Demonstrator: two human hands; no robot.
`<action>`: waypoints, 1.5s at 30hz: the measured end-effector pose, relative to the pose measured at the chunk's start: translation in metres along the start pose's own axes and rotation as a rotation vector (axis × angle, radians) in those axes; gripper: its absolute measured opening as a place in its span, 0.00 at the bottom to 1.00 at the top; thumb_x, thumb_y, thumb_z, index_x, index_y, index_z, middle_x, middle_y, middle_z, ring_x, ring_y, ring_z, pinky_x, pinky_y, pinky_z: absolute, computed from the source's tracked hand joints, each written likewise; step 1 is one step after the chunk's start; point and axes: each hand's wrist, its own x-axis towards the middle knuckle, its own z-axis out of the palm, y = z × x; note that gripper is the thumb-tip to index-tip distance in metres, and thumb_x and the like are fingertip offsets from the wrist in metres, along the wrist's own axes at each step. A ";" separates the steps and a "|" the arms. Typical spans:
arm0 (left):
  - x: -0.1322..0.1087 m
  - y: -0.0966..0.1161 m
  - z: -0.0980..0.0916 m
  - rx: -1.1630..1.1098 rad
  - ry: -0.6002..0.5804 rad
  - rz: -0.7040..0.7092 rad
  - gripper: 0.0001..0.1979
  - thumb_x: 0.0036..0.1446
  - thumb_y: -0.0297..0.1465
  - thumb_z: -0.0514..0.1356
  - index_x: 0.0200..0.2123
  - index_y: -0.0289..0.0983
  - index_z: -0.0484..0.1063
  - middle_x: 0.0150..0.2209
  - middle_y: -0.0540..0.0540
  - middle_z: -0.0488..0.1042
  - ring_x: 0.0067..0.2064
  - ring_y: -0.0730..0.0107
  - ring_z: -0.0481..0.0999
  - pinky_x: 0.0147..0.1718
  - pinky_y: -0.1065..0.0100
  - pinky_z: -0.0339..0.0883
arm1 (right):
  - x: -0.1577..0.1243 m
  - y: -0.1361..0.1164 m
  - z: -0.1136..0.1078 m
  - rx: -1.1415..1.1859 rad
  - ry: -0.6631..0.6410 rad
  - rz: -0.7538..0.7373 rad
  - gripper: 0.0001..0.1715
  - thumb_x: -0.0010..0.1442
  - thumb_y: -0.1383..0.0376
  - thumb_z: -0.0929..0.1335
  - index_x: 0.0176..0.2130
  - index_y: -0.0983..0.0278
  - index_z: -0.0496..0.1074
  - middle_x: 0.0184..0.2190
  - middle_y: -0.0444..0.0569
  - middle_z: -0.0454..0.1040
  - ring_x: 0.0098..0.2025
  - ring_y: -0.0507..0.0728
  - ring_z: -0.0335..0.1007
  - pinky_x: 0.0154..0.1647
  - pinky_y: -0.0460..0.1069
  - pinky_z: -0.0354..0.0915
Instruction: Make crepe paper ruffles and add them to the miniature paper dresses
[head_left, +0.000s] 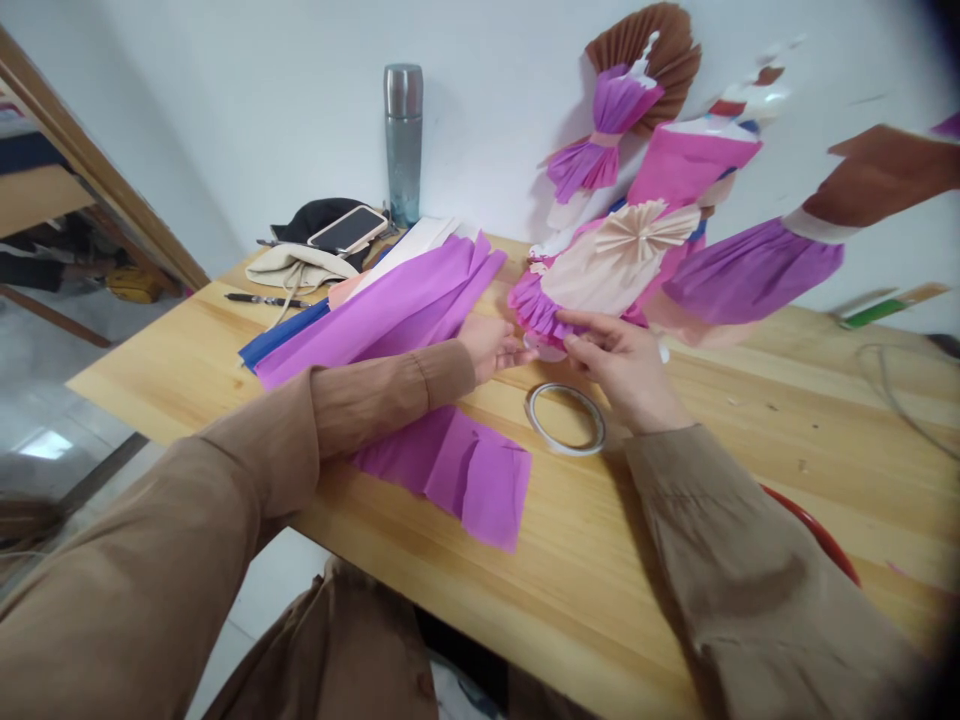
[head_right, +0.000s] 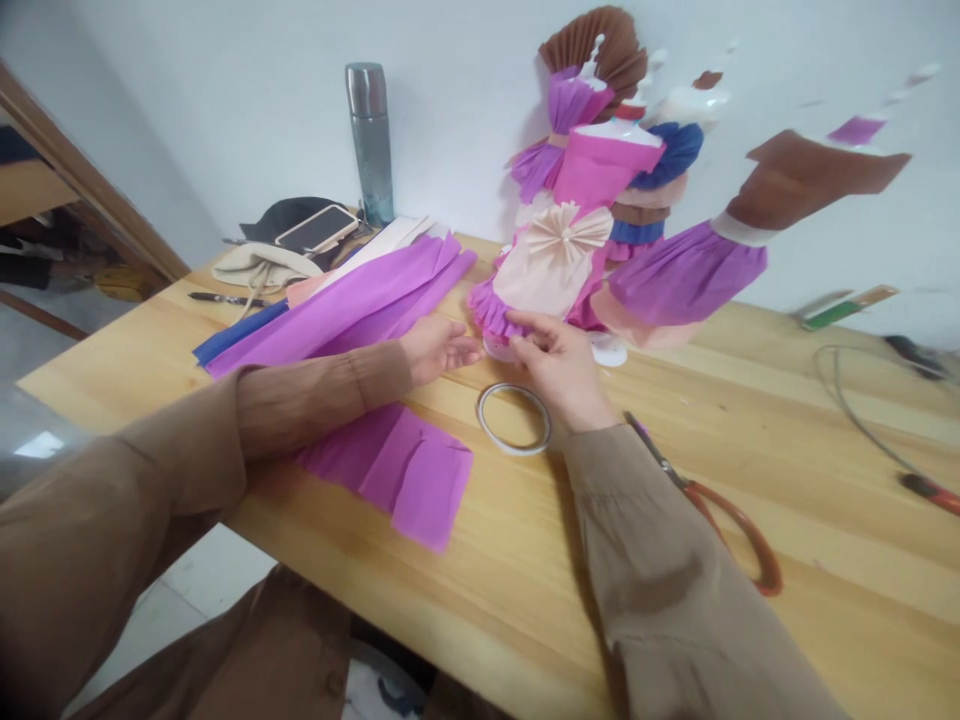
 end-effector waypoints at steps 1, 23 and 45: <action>-0.001 0.000 0.001 -0.017 -0.026 -0.007 0.10 0.62 0.19 0.50 0.33 0.33 0.70 0.25 0.46 0.74 0.26 0.76 0.72 0.35 0.72 0.69 | 0.000 -0.001 0.000 0.011 -0.004 0.003 0.25 0.47 0.63 0.70 0.47 0.66 0.78 0.17 0.38 0.64 0.20 0.50 0.57 0.24 0.48 0.56; 0.002 -0.006 0.007 -0.139 -0.107 -0.052 0.10 0.62 0.20 0.57 0.27 0.30 0.69 0.19 0.50 0.69 0.20 0.84 0.67 0.19 0.80 0.53 | -0.004 -0.002 -0.002 0.066 -0.082 0.011 0.29 0.46 0.58 0.71 0.48 0.65 0.77 0.19 0.38 0.66 0.21 0.49 0.58 0.21 0.46 0.51; 0.002 -0.014 0.003 -0.275 -0.123 0.030 0.10 0.63 0.25 0.59 0.28 0.31 0.70 0.19 0.53 0.67 0.19 0.86 0.67 0.18 0.81 0.53 | -0.008 0.004 -0.007 0.221 -0.218 0.082 0.39 0.49 0.58 0.73 0.59 0.67 0.70 0.15 0.36 0.64 0.18 0.47 0.51 0.19 0.44 0.45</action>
